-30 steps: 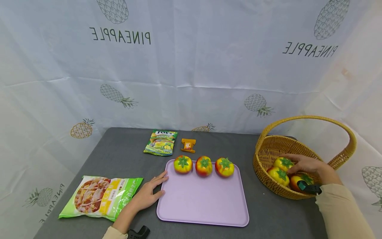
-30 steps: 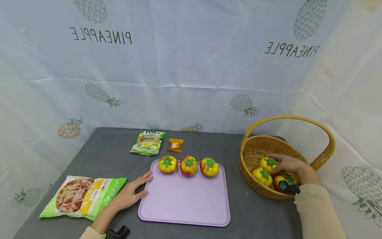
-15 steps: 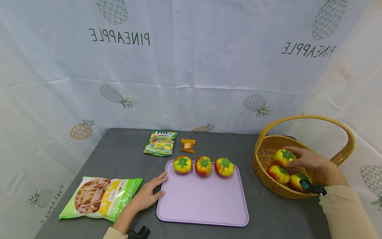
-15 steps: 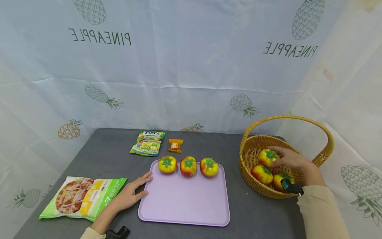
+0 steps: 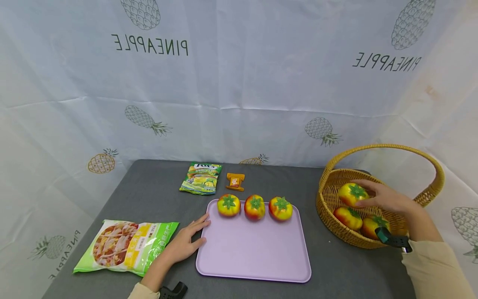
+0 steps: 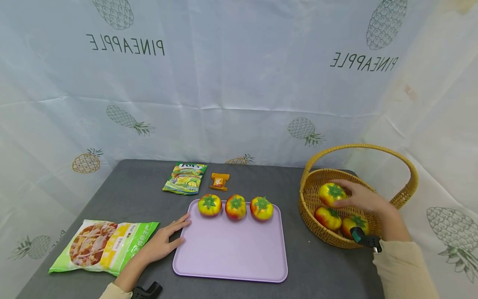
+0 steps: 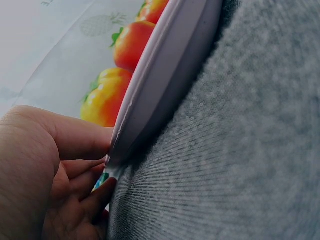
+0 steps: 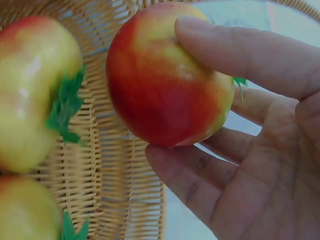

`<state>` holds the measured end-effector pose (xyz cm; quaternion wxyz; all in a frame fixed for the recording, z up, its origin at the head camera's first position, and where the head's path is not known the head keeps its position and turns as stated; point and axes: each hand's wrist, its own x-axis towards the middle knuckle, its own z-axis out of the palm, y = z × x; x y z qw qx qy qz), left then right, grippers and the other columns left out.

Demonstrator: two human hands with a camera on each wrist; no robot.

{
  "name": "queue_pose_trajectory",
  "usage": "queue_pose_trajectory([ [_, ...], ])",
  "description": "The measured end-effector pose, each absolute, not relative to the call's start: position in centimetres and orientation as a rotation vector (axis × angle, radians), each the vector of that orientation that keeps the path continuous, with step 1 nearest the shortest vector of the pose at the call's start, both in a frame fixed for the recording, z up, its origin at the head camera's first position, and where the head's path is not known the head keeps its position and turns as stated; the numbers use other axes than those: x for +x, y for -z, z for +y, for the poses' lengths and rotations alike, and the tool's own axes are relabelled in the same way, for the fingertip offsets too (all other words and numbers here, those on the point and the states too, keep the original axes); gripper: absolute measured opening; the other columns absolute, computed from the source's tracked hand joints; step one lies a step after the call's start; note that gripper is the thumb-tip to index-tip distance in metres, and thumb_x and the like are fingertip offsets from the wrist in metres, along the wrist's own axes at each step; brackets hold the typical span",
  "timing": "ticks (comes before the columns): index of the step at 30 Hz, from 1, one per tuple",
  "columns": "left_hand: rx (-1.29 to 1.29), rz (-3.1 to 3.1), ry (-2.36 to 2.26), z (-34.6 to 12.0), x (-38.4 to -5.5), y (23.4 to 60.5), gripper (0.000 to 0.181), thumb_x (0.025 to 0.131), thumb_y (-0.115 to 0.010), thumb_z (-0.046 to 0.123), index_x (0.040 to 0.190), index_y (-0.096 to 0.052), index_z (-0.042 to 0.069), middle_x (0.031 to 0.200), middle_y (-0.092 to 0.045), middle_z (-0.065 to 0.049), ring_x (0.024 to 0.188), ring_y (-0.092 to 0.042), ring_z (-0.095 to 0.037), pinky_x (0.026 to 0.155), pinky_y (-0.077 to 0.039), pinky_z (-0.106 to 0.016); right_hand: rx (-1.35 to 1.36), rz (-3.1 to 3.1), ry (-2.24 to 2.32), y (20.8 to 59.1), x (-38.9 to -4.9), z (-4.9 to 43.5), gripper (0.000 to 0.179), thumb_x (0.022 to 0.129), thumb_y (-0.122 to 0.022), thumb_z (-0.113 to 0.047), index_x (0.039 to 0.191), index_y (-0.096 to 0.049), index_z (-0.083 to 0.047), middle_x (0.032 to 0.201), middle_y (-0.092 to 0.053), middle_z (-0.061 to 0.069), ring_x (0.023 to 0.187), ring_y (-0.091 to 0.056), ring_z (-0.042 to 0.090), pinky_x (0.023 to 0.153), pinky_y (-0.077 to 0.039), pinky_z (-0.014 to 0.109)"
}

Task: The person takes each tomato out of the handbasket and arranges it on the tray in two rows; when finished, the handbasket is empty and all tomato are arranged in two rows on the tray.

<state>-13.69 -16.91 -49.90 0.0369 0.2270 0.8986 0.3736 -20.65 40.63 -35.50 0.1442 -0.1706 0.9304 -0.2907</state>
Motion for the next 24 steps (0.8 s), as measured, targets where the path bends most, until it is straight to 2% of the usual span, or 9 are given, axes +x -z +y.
queue_pose_trajectory([
  [3,0.693,2.758,-1.149,-16.9,-13.7,49.9,0.047,0.092,-0.057,0.020,0.137,-0.050,0.006,0.152,-0.035,-0.008,0.138,-0.034,-0.034,0.109,-0.026,-0.060,-0.523,2.700,0.857,35.1,-20.0,39.8,0.069,0.089,-0.064,-0.022,0.145,-0.030,0.001,0.143,-0.033,0.031,0.124,-0.031,0.058,0.088,-0.038,0.070],
  [4,0.699,2.760,-1.146,-16.9,-13.7,49.9,0.047,0.092,-0.057,0.020,0.137,-0.050,0.006,0.152,-0.036,-0.009,0.138,-0.034,-0.035,0.109,-0.026,-0.061,-0.525,2.715,0.851,34.9,-19.7,39.5,0.069,0.089,-0.065,-0.023,0.145,-0.031,0.000,0.142,-0.035,0.029,0.124,-0.034,0.054,0.089,-0.041,0.065],
  [7,0.696,2.758,-1.147,-16.9,-13.6,49.8,0.047,0.092,-0.057,0.019,0.137,-0.050,0.006,0.152,-0.036,-0.009,0.138,-0.034,-0.035,0.109,-0.026,-0.061,-0.559,2.733,0.858,34.8,-19.1,38.5,0.067,0.088,-0.066,-0.023,0.144,-0.034,-0.002,0.138,-0.043,0.024,0.122,-0.046,0.028,0.090,-0.049,0.043],
  [9,0.693,2.754,-1.150,-16.9,-13.6,49.8,0.047,0.092,-0.057,0.019,0.137,-0.050,0.006,0.152,-0.035,-0.009,0.138,-0.034,-0.035,0.109,-0.025,-0.060,-0.592,2.740,0.862,34.9,-18.8,37.9,0.066,0.087,-0.067,-0.022,0.142,-0.037,-0.002,0.134,-0.047,0.020,0.112,-0.049,0.008,0.083,-0.050,0.028],
  [11,0.692,2.751,-1.150,-16.8,-13.6,49.8,0.047,0.092,-0.057,0.019,0.137,-0.050,0.006,0.152,-0.035,-0.009,0.138,-0.034,-0.035,0.109,-0.025,-0.060,-0.632,2.728,0.883,35.0,-18.5,37.2,0.064,0.087,-0.067,-0.021,0.142,-0.038,-0.003,0.133,-0.049,0.018,0.103,-0.047,-0.005,0.078,-0.049,0.020],
  [14,0.692,2.750,-1.145,-16.8,-13.6,49.7,0.048,0.093,-0.057,0.020,0.138,-0.050,0.006,0.152,-0.035,-0.009,0.138,-0.034,-0.035,0.109,-0.025,-0.061,-0.658,2.686,0.940,35.3,-18.1,36.2,0.063,0.087,-0.067,-0.019,0.141,-0.038,-0.003,0.129,-0.051,0.017,0.097,-0.049,-0.006,0.075,-0.050,0.020],
  [19,0.687,2.751,-1.144,-16.8,-13.6,49.7,0.047,0.093,-0.057,0.020,0.137,-0.050,0.007,0.152,-0.035,-0.009,0.138,-0.034,-0.036,0.108,-0.025,-0.061,-0.660,2.628,0.978,35.6,-17.4,34.1,0.067,0.086,-0.069,-0.023,0.142,-0.038,-0.007,0.121,-0.053,0.014,0.092,-0.054,0.004,0.073,-0.051,0.023],
  [24,0.677,2.763,-1.141,-16.8,-13.6,49.8,0.047,0.093,-0.057,0.021,0.137,-0.050,0.007,0.152,-0.036,-0.008,0.138,-0.034,-0.035,0.109,-0.026,-0.060,-0.684,2.540,1.041,36.4,-17.1,31.8,0.068,0.086,-0.069,-0.022,0.144,-0.036,-0.009,0.123,-0.050,0.017,0.094,-0.055,0.006,0.076,-0.053,0.025],
])
